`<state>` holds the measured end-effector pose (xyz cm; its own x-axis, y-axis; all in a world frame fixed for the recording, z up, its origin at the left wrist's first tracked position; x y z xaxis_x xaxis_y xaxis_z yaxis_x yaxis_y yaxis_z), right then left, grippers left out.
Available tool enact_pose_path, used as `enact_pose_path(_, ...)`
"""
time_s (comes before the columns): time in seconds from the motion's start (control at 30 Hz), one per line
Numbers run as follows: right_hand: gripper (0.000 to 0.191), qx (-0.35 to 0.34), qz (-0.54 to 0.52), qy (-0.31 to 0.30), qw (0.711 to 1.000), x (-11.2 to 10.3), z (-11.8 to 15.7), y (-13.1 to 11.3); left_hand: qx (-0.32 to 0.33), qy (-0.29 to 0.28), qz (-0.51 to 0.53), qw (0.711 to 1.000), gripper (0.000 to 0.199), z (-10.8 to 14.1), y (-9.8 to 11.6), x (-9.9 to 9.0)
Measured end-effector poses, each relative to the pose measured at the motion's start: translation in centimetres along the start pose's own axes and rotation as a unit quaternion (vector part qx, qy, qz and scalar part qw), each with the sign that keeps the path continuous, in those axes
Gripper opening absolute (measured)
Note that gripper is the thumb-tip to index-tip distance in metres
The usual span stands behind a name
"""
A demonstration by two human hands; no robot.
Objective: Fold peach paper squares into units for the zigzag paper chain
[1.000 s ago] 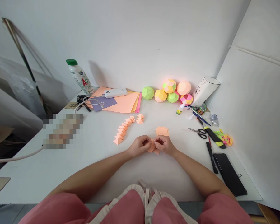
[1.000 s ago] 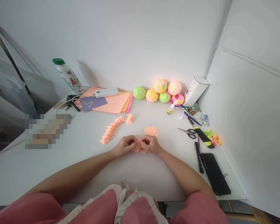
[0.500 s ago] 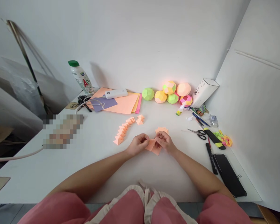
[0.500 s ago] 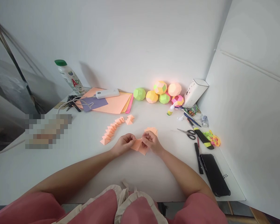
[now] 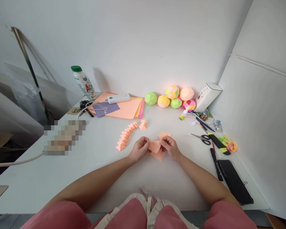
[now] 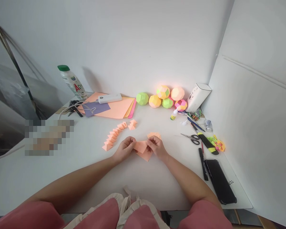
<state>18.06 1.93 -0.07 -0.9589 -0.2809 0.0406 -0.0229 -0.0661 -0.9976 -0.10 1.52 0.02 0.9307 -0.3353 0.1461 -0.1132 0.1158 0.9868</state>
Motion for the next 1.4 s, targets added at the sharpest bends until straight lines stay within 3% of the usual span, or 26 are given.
enact_pose_path(0.33, 0.023, -0.007, 0.001, -0.001, 1.000, 0.2, -0.1, 0.1, -0.017, 0.028, -0.063, 0.997, 0.035, 0.0, 0.3, -0.1)
enact_pose_path(0.53, 0.028, 0.001, -0.013, 0.005, 1.000, 0.0, -0.1, 0.3, -0.031, 0.006, -0.006, 0.999, 0.037, -0.2, -0.1, -0.2)
enact_pose_path(0.73, 0.028, 0.014, 0.013, -0.002, 1.000, 0.0, -0.1, 0.1, 0.020, -0.012, 0.032, 0.999, 0.031, -0.4, -0.4, -0.4)
enact_pose_path(0.97, 0.027, 0.011, 0.051, -0.039, 0.998, 0.1, 0.0, 0.1, 0.025, -0.066, -0.020, 0.997, 0.030, -0.3, -0.6, -0.2)
enact_pose_path(1.17, 0.032, 0.009, 0.052, -0.059, 0.997, 0.4, 0.3, 0.0, 0.022, -0.036, 0.004, 0.999, 0.032, -0.5, -0.6, -0.2)
enact_pose_path(1.27, 0.023, 0.005, 0.081, -0.077, 0.994, 0.6, 0.4, -0.2, 0.021, -0.013, 0.033, 0.999, 0.036, -0.6, -0.8, -0.3)
enact_pose_path(1.4, 0.027, 0.003, 0.111, -0.062, 0.992, 0.6, 0.3, -0.4, 0.012, -0.009, 0.023, 1.000, 0.040, -0.6, -0.7, -0.3)
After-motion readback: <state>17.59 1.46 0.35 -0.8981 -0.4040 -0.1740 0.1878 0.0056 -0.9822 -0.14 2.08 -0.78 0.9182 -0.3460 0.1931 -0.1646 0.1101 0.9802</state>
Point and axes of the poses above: each hand's wrist, its own z-axis away from the middle knuckle, its own x-axis out of the palm, y = z × x, the point moved 1 cm from there along -z, towards the middle knuckle, and after that the axes turned 3 degrees about -y, right-handed, at the moved point
